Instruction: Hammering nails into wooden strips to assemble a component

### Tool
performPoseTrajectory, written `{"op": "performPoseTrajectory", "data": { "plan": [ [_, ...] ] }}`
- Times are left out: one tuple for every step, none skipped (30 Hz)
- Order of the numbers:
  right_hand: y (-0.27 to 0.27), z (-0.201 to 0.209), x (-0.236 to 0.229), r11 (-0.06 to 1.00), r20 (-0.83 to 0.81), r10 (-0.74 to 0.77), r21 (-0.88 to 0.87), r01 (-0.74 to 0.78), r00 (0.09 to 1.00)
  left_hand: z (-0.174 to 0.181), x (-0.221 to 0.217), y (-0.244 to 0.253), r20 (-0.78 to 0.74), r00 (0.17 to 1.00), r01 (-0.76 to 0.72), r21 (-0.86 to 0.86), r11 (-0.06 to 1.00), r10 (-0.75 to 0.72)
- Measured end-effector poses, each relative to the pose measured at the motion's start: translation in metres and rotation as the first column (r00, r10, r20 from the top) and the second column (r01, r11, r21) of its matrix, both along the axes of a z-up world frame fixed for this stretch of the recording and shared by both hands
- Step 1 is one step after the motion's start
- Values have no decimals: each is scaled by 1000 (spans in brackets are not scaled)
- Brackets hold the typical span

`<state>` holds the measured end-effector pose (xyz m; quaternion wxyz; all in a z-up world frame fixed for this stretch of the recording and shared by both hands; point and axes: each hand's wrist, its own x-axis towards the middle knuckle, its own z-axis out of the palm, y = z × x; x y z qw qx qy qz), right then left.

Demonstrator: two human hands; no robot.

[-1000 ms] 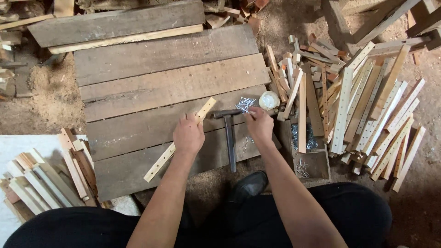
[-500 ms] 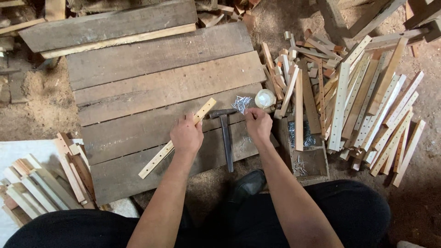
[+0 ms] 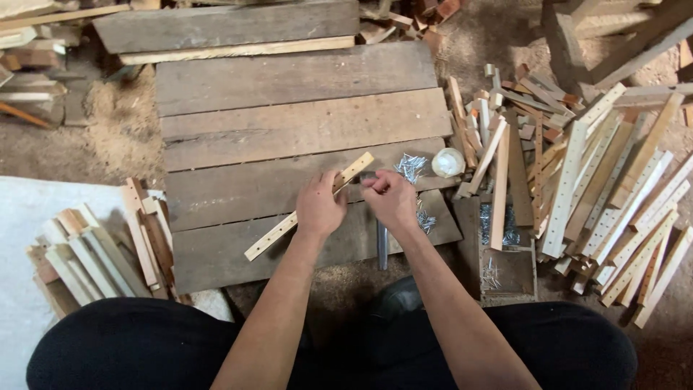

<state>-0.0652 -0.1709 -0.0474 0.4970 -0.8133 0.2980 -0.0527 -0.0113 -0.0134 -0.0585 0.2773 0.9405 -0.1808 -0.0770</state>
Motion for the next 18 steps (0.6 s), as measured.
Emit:
{"op": "performPoseTrajectory", "data": {
  "plan": [
    [4, 5, 0, 1000, -1, 5, -2, -5, 1000, 3, -1, 1, -1, 1000, -5, -2, 1000, 5],
    [7, 10, 1, 1000, -37, 10, -2, -10, 999, 6, -3, 2, -42, 999, -30, -83, 996, 26],
    [10, 15, 0, 1000, -74, 13, -1, -13, 997, 9, -5, 3, -85, 995, -56, -162, 985, 43],
    [13, 19, -1, 1000, -76, 15, -3, -16, 997, 10, -6, 3, -88, 995, -59, -165, 985, 45],
    [15, 24, 0, 998, -83, -2, 66, 8, 997, 11, -6, 4, -89, 994, -73, -179, 981, 57],
    [17, 29, 1, 990, -91, -19, 134, 32, 996, 13, -7, 4, -91, 993, -86, -193, 977, 70],
    [17, 23, 3, 991, -94, -16, 132, 29, 995, 12, -6, 4, -94, 993, -90, -195, 977, 73],
    [15, 17, 4, 962, -34, -48, 268, 56, 998, 11, -5, 4, -93, 993, -88, -184, 979, 72],
    [14, 10, 4, 913, 18, -90, 402, 75, 996, 9, -6, 4, -95, 993, -85, -171, 982, 69],
    [18, 16, 2, 913, 12, -88, 402, 75, 996, 10, -7, 5, -101, 992, -88, -170, 982, 71],
    [20, 22, 2, 899, 6, -99, 428, 87, 995, 11, -7, 5, -78, 995, -64, -124, 990, 55],
    [22, 29, 2, 885, -1, -111, 455, 99, 994, 12, -6, 4, -57, 998, -42, -78, 996, 37],
    [25, 32, 2, 886, 0, -110, 453, 98, 994, 6, -5, 3, -56, 998, -42, -80, 996, 38],
    [28, 36, 2, 903, -18, -79, 423, 79, 997, 0, -3, 1, -44, 994, -99, -46, 994, 97],
    [30, 39, 1, 917, -39, -51, 393, 62, 998, -6, -2, -1, -32, 988, -153, -11, 988, 153],
    [27, 30, 7, 918, -39, -54, 392, 65, 998, -14, 1, 0, -33, 988, -151, -12, 988, 150],
    [26, 20, 11, 944, -26, 3, 329, 5, 1000, -22, 2, 2, 11, 983, -181, -12, 983, 181],
    [25, 10, 15, 963, -17, 62, 264, -55, 998, -30, 2, 5, 54, 976, -210, -13, 978, 210]
  ]
}}
